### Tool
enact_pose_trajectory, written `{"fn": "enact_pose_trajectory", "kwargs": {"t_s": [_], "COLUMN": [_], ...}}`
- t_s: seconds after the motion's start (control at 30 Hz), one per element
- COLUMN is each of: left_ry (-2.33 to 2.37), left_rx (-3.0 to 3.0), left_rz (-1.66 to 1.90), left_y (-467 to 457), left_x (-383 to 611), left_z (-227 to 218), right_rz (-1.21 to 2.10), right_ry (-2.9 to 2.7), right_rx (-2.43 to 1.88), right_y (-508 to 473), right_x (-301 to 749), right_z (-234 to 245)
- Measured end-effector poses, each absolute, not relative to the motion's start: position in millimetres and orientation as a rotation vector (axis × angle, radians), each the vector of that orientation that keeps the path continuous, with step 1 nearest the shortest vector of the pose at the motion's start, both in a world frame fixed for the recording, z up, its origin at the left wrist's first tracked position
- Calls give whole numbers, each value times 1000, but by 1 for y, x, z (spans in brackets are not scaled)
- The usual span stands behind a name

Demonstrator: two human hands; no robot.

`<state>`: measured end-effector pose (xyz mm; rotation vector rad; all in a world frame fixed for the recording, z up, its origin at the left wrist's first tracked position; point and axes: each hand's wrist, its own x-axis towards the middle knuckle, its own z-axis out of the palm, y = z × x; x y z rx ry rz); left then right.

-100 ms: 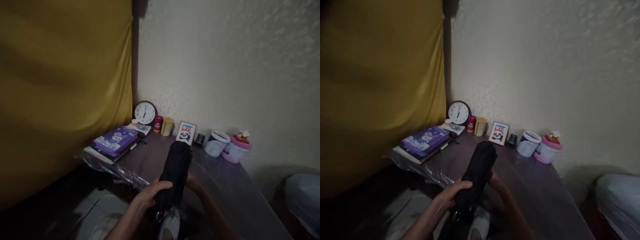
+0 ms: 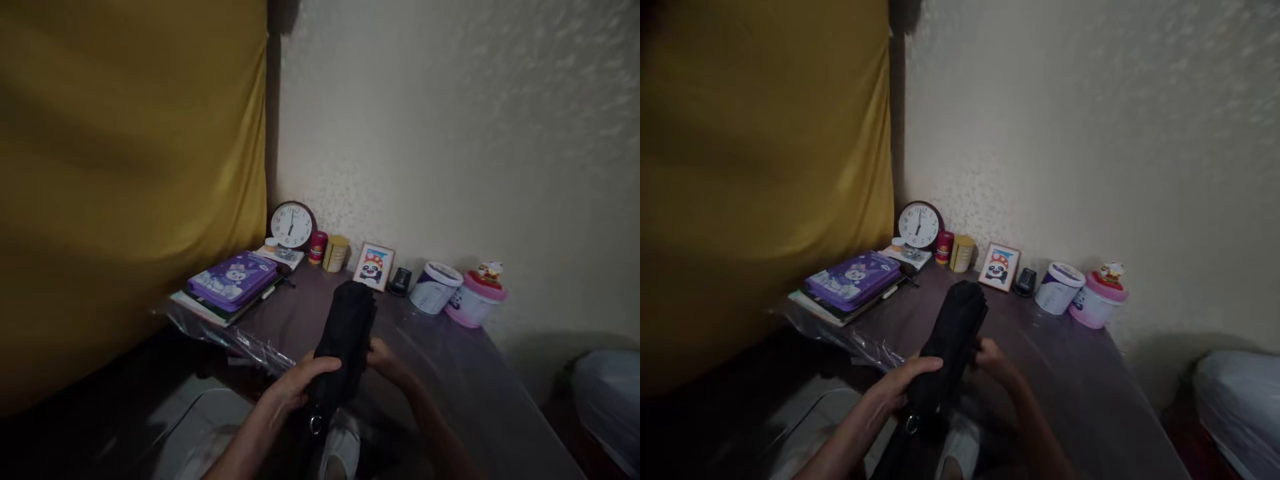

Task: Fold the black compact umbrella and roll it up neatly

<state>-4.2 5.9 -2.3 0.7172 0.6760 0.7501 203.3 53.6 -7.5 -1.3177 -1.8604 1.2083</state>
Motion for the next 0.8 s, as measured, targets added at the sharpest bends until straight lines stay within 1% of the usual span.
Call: {"fn": "enact_pose_trajectory", "kwargs": {"t_s": [0.1,0.23,0.47,0.53,0.63,0.73,0.8], "left_ry": [701,749,768,777,794,793,790], "left_rx": [747,783,809,787,757,756,762], "left_rz": [801,858,928,934,933,946,953], "left_y": [11,16,17,17,19,21,23], "left_x": [-8,-13,-17,-18,-20,-23,-24], "left_z": [-5,-9,-9,-7,-5,-5,-5], "right_rz": [1224,1122,1007,1036,1174,1263,1233], "right_ry": [-1849,-1815,-1848,-1863,-1854,-1831,-1833], "right_rx": [-1392,-1440,-1276,-1336,-1414,-1379,-1323], "right_y": [45,37,35,35,32,31,31], "right_x": [208,200,184,184,185,186,185], "right_z": [2,17,19,18,18,23,28]}}
